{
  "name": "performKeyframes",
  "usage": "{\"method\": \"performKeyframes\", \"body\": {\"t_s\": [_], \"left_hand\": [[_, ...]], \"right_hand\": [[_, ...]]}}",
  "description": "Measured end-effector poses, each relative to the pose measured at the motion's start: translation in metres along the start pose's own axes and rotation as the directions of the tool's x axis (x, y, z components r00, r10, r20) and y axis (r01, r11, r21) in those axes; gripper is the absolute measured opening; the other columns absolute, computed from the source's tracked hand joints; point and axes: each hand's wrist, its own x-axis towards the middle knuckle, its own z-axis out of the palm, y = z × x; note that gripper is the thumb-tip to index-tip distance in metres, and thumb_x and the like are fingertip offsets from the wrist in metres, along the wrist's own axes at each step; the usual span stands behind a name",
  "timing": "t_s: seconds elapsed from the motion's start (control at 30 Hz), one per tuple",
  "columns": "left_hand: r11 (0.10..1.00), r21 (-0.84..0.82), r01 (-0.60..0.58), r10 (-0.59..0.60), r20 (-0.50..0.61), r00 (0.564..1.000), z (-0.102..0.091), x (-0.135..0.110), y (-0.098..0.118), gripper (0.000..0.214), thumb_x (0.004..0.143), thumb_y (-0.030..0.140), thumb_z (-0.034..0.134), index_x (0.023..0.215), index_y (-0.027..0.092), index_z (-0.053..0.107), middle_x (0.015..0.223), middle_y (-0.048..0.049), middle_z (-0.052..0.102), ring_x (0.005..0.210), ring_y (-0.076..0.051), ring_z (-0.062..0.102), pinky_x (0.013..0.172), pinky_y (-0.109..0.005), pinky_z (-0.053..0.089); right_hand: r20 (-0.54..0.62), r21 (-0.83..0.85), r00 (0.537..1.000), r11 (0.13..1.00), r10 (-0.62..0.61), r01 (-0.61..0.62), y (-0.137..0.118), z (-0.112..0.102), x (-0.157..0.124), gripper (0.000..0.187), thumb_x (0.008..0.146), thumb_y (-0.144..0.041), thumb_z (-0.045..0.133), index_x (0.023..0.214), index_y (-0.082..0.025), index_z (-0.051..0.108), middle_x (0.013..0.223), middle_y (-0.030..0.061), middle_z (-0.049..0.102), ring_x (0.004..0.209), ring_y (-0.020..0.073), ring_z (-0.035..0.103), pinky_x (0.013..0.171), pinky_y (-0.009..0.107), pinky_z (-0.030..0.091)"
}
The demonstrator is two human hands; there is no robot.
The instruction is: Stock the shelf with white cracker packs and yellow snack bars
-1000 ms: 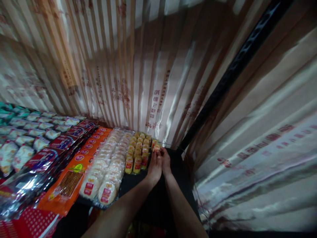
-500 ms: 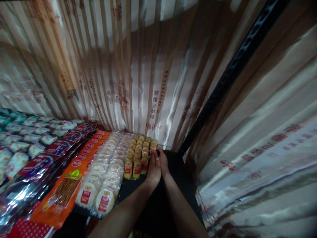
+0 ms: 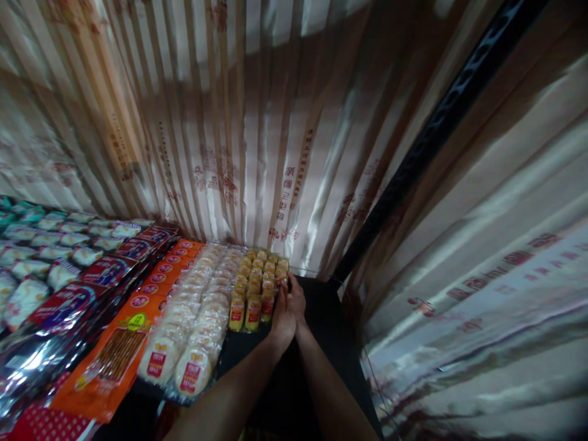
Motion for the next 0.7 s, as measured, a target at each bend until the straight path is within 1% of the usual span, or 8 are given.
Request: {"method": "performKeyframes", "body": {"t_s": [0.1,0.23,0.3,0.4,0.47,0.57,0.7], "left_hand": [[0.999,0.032,0.018,-0.018,-0.017,1.000,0.003,0.002,0.002,0.046,0.088,0.021,0.029,0.131,0.016,0.044,0.122,-0.0123,0.059,0.130,-0.026,0.037,0.112,-0.052,0.011],[0.999,0.031,0.040,-0.039,-0.018,0.999,0.004,-0.001,0.001,0.047,0.086,0.029,0.036,0.132,0.020,0.044,0.127,-0.0101,0.056,0.130,-0.027,0.036,0.112,-0.049,0.020],[0.999,0.019,0.042,-0.041,-0.026,0.999,0.004,-0.002,0.000,0.047,0.086,0.030,0.036,0.132,0.020,0.044,0.130,-0.0101,0.053,0.132,-0.027,0.033,0.112,-0.049,0.022],[0.999,-0.004,0.047,-0.047,-0.032,0.998,0.001,-0.008,-0.001,0.048,0.086,0.030,0.035,0.131,0.019,0.044,0.132,-0.0098,0.051,0.134,-0.027,0.029,0.111,-0.050,0.023],[0.998,-0.016,0.068,-0.069,-0.033,0.997,-0.005,-0.018,-0.002,0.048,0.086,0.031,0.035,0.132,0.020,0.044,0.132,-0.0091,0.051,0.133,-0.027,0.031,0.111,-0.051,0.025],[0.992,-0.019,0.123,-0.124,-0.048,0.991,-0.018,-0.040,-0.002,0.049,0.085,0.031,0.035,0.132,0.019,0.042,0.131,-0.0098,0.052,0.131,-0.027,0.036,0.109,-0.050,0.028],[0.980,0.004,0.198,-0.197,-0.077,0.977,-0.035,-0.077,0.001,0.048,0.087,0.028,0.033,0.130,0.010,0.044,0.132,-0.0155,0.050,0.126,-0.026,0.042,0.108,-0.044,0.031]], "right_hand": [[-0.005,-0.015,1.000,1.000,0.004,-0.004,-0.002,-0.001,-0.001,0.039,0.070,-0.040,0.053,0.102,-0.022,0.064,0.107,0.0069,0.065,0.106,0.0238,0.054,0.094,0.036,0.040],[-0.005,0.017,1.000,1.000,-0.009,0.009,-0.001,-0.004,-0.002,0.036,0.071,-0.041,0.053,0.101,-0.025,0.065,0.106,0.0063,0.066,0.106,0.0245,0.055,0.090,0.036,0.042],[-0.004,0.035,1.000,0.999,-0.006,0.006,0.001,-0.005,-0.003,0.034,0.070,-0.041,0.054,0.098,-0.026,0.065,0.105,0.0065,0.066,0.105,0.0255,0.055,0.088,0.036,0.043],[-0.019,0.028,1.000,1.000,0.002,-0.001,0.002,-0.006,-0.007,0.035,0.070,-0.042,0.053,0.099,-0.025,0.064,0.106,0.0069,0.066,0.105,0.0262,0.055,0.086,0.037,0.044],[-0.028,0.019,1.000,1.000,0.004,-0.004,0.001,-0.009,-0.013,0.037,0.070,-0.041,0.053,0.101,-0.025,0.064,0.107,0.0074,0.066,0.106,0.0256,0.055,0.086,0.036,0.044],[-0.038,0.019,0.999,1.000,0.007,-0.007,-0.003,-0.014,-0.028,0.038,0.070,-0.039,0.053,0.103,-0.022,0.063,0.106,0.0083,0.065,0.105,0.0247,0.055,0.086,0.035,0.044],[-0.037,0.010,0.998,0.999,0.042,-0.042,-0.008,-0.022,-0.055,0.044,0.072,-0.039,0.048,0.110,-0.021,0.059,0.103,0.0061,0.065,0.100,0.0229,0.057,0.085,0.036,0.046]]}}
